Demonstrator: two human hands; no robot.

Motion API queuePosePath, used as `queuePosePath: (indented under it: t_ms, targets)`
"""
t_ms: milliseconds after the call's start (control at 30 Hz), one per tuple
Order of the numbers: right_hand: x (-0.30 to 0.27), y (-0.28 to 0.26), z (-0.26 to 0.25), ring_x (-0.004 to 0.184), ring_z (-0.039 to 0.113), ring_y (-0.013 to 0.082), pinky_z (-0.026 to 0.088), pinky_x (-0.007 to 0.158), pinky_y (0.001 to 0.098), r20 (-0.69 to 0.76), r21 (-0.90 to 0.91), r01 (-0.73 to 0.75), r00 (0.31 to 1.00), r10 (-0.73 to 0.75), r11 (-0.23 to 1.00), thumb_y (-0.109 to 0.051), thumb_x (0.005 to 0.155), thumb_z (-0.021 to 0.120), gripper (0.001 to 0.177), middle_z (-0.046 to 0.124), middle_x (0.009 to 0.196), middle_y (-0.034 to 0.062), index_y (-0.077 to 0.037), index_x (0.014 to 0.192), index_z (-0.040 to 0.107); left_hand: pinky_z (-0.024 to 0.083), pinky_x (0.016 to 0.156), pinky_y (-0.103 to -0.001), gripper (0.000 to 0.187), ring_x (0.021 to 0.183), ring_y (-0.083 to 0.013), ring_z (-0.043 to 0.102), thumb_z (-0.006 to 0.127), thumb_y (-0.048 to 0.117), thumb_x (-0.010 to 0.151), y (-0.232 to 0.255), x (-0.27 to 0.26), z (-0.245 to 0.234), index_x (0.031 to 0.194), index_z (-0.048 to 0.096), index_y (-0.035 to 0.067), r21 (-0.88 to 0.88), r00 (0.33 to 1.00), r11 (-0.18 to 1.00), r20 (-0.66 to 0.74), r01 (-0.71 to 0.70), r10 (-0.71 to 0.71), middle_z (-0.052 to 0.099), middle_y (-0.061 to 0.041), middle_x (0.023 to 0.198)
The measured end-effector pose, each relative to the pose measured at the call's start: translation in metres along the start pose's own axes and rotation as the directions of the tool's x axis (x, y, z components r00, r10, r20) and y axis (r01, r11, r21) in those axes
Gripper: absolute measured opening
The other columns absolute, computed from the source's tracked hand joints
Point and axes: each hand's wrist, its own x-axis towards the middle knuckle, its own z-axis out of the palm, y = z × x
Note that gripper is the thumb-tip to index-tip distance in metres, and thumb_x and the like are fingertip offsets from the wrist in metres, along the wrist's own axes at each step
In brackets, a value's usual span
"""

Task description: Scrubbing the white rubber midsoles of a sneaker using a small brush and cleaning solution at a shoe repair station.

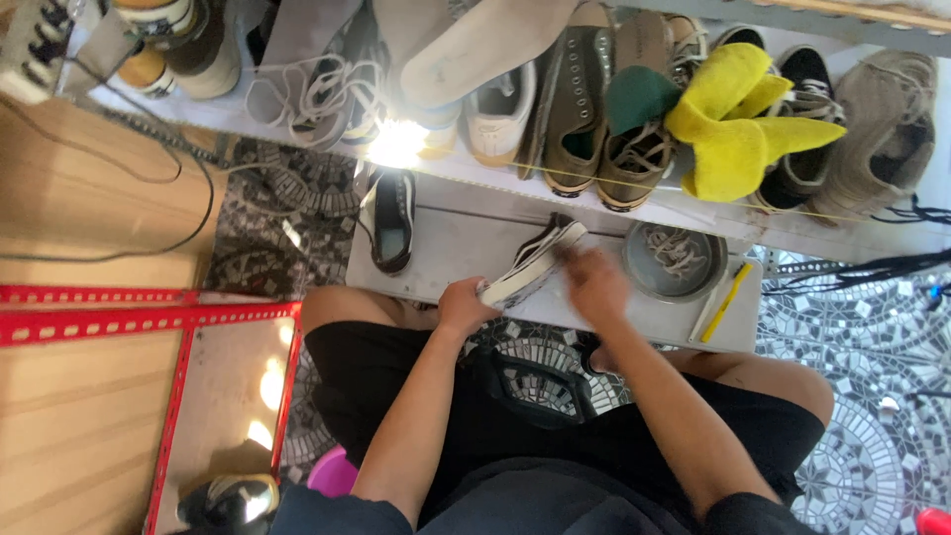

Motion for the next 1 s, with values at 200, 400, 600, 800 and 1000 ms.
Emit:
queuePosePath:
  t_ms: [200,400,600,800,1000]
  targets:
    - [-0.005,-0.007,-0.044,0.09,0.078,0.0347,0.066,0.066,0.0456,-0.022,0.359,-0.213,0.972,0.236,0.909,-0.042,0.111,0.08,0.052,0.069,0.113,0.0087,0.0,0.141,0.077,0.059,0.106,-0.062,0.065,0.126,-0.0478,0.073,0.1,0.036,0.072,-0.004,-0.001,-0.004,0.127,0.078,0.008,0.015,1.0,1.0,-0.005,-0.003,0.003,0.08,-0.022,0.123]
    - [-0.056,-0.01,-0.107,0.1,0.077,0.0457,0.066,0.072,0.0556,0.222,0.555,-0.439,0.897,0.383,0.707,-0.04,0.11,0.081,0.053,0.076,0.115,0.025,0.005,0.139,0.076,0.056,0.11,-0.064,0.08,0.136,-0.0436,0.066,0.097,0.04,0.075,0.02,-0.012,-0.015,0.144,0.072,0.008,0.12,1.0,0.993,-0.016,-0.007,0.009,0.072,-0.016,0.137]
    - [-0.098,0.035,-0.076,0.098,0.076,0.037,0.069,0.068,0.0567,0.398,0.613,-0.677,0.71,0.581,0.408,-0.034,0.104,0.088,0.057,0.074,0.114,0.0247,0.006,0.141,0.073,0.054,0.114,-0.073,0.09,0.146,-0.0482,0.053,0.086,0.034,0.087,0.037,-0.023,-0.021,0.163,0.049,0.004,0.227,0.995,0.972,-0.067,-0.062,0.079,0.058,-0.021,0.15]
    - [-0.079,0.028,-0.063,0.107,0.078,0.0379,0.066,0.086,0.0558,0.471,0.556,-0.718,0.687,0.553,0.419,-0.043,0.103,0.088,0.057,0.08,0.115,0.0225,0.0,0.14,0.077,0.051,0.119,-0.073,0.086,0.152,-0.0463,0.046,0.078,0.035,0.094,0.053,-0.03,-0.022,0.166,0.042,0.004,0.322,0.991,0.944,-0.08,-0.073,0.103,0.052,-0.023,0.158]
    - [-0.073,0.029,-0.049,0.108,0.078,0.0382,0.064,0.089,0.055,0.484,0.57,-0.695,0.715,0.505,0.438,-0.042,0.107,0.084,0.059,0.08,0.117,0.0232,0.003,0.143,0.075,0.049,0.118,-0.078,0.069,0.157,-0.0497,0.042,0.079,0.034,0.101,0.099,-0.049,-0.012,0.16,0.051,0.01,0.111,0.968,0.97,-0.107,-0.214,0.226,0.049,-0.023,0.161]
